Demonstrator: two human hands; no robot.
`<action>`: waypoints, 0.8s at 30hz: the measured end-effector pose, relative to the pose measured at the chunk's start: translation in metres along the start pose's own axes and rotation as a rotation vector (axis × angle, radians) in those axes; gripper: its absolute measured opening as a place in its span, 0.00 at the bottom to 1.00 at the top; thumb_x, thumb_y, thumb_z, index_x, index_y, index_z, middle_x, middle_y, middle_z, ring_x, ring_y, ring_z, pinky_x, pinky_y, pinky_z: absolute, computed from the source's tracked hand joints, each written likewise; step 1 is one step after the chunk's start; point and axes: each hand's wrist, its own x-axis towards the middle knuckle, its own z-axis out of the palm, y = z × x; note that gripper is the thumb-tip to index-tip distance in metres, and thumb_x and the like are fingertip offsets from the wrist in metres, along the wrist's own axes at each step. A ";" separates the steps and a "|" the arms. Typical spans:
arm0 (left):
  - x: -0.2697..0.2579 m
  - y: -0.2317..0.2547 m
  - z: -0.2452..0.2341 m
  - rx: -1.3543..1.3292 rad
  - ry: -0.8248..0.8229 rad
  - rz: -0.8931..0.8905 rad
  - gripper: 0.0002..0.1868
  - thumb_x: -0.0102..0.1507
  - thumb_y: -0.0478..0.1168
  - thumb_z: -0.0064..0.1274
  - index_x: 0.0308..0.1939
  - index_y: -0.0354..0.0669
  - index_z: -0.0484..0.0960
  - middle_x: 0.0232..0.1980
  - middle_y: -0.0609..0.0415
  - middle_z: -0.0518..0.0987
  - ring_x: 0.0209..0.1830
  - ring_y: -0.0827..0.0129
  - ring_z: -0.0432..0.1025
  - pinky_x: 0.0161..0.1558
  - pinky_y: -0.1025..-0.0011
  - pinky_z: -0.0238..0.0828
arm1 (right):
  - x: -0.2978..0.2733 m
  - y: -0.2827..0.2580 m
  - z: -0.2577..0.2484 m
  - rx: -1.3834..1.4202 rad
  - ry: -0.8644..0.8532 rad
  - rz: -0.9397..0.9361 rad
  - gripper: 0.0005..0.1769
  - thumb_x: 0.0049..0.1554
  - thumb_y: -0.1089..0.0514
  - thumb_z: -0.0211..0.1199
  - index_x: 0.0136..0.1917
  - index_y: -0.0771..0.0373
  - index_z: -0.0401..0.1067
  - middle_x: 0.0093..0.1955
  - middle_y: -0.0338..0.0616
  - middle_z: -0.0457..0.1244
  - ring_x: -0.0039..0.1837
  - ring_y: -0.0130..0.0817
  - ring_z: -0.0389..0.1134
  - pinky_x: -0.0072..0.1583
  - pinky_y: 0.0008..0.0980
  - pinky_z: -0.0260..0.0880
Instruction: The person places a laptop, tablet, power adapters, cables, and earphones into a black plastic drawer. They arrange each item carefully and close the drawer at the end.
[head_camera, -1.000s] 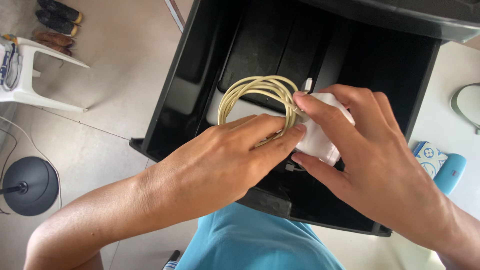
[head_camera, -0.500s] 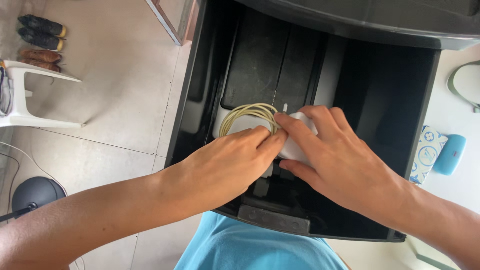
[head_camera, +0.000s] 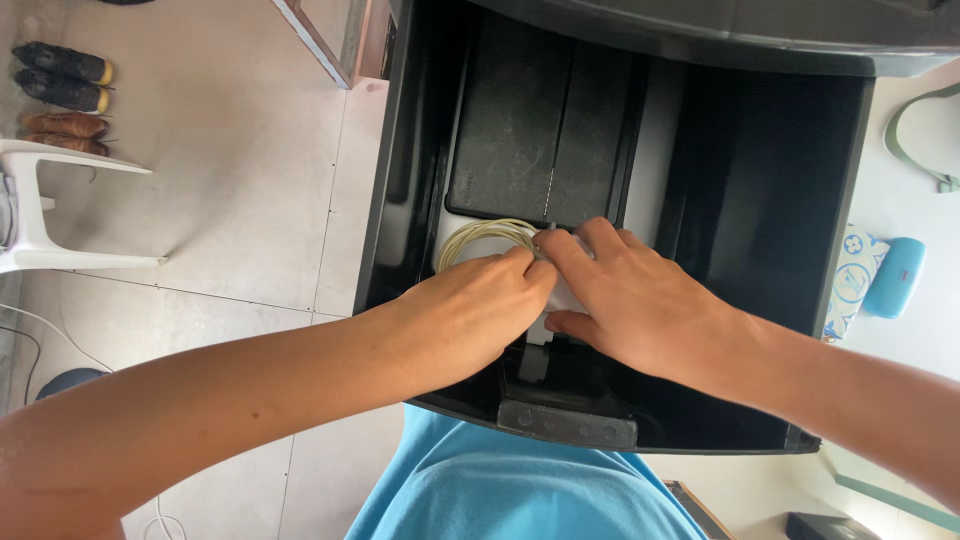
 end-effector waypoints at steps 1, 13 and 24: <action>0.000 -0.002 0.002 -0.009 -0.001 -0.006 0.16 0.50 0.22 0.56 0.43 0.24 0.75 0.41 0.34 0.80 0.38 0.53 0.81 0.35 0.68 0.81 | 0.001 -0.001 -0.001 0.012 0.023 -0.030 0.42 0.53 0.45 0.67 0.73 0.56 0.54 0.60 0.54 0.58 0.55 0.46 0.68 0.50 0.39 0.77; 0.002 -0.026 0.003 0.049 0.039 0.029 0.14 0.50 0.28 0.64 0.39 0.28 0.80 0.39 0.38 0.82 0.37 0.55 0.81 0.36 0.65 0.80 | 0.023 -0.027 -0.008 0.112 -0.034 0.078 0.45 0.51 0.41 0.69 0.71 0.61 0.50 0.60 0.65 0.60 0.56 0.58 0.71 0.55 0.43 0.78; 0.024 -0.050 -0.005 0.198 -0.197 0.055 0.07 0.49 0.33 0.66 0.27 0.33 0.85 0.29 0.41 0.82 0.30 0.57 0.80 0.32 0.64 0.79 | 0.045 -0.027 0.014 0.350 0.013 0.209 0.59 0.45 0.35 0.72 0.75 0.62 0.43 0.68 0.66 0.58 0.65 0.59 0.68 0.64 0.46 0.72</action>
